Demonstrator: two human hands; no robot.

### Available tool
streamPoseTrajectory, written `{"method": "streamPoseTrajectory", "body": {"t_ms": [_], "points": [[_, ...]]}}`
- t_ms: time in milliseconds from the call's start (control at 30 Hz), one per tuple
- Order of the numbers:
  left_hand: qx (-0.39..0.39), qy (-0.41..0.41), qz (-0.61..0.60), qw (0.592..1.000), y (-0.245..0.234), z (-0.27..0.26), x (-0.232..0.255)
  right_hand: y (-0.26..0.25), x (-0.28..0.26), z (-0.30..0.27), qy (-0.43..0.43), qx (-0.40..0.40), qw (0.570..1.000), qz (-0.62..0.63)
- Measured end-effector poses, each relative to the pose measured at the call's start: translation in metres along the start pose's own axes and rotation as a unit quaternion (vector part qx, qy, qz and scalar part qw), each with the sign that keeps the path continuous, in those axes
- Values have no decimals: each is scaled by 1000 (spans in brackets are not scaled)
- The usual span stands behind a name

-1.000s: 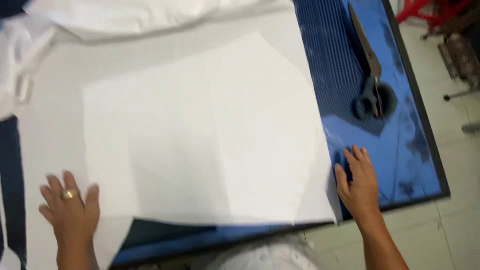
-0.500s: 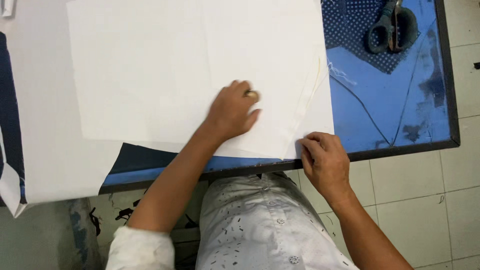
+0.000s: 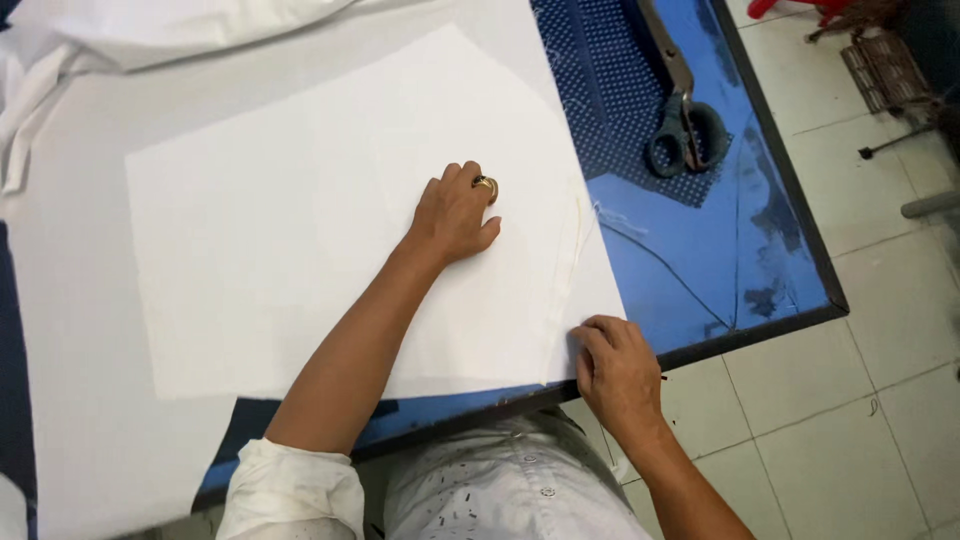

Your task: The person positions a paper pattern over white fabric on a table and uses shears to cut the fabric following the pattern edge.

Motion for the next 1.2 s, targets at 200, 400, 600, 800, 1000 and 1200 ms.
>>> {"method": "streamPoseTrajectory", "body": {"t_ms": [200,400,600,800,1000,1200], "points": [[-46,-1,15,999,-5,59,-27,-2,-11,-2,-6,38,999,-1],[-35,-28,31,999,-18,104,-62,3,-12,-2,59,9,998,5],[40,-45,5,998,-14,132,-95,7,-11,-5,52,15,999,-6],[68,-66,32,995,-8,126,-122,10,-10,-7,43,13,999,-3],[-12,-56,-12,998,-41,13,-55,-3,-6,6,84,20,996,25],[-85,-83,39,992,-57,-89,-97,-2,-1,20,45,49,998,21]]}}
Point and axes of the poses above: each hand's wrist, its own z-axis towards the middle knuckle, its own y-axis out of the palm, x = y × z, the point moved 3 cm from there along z, towards the middle knuckle, and after that the axes turned 2 degrees about x, right-handed, at the moved point
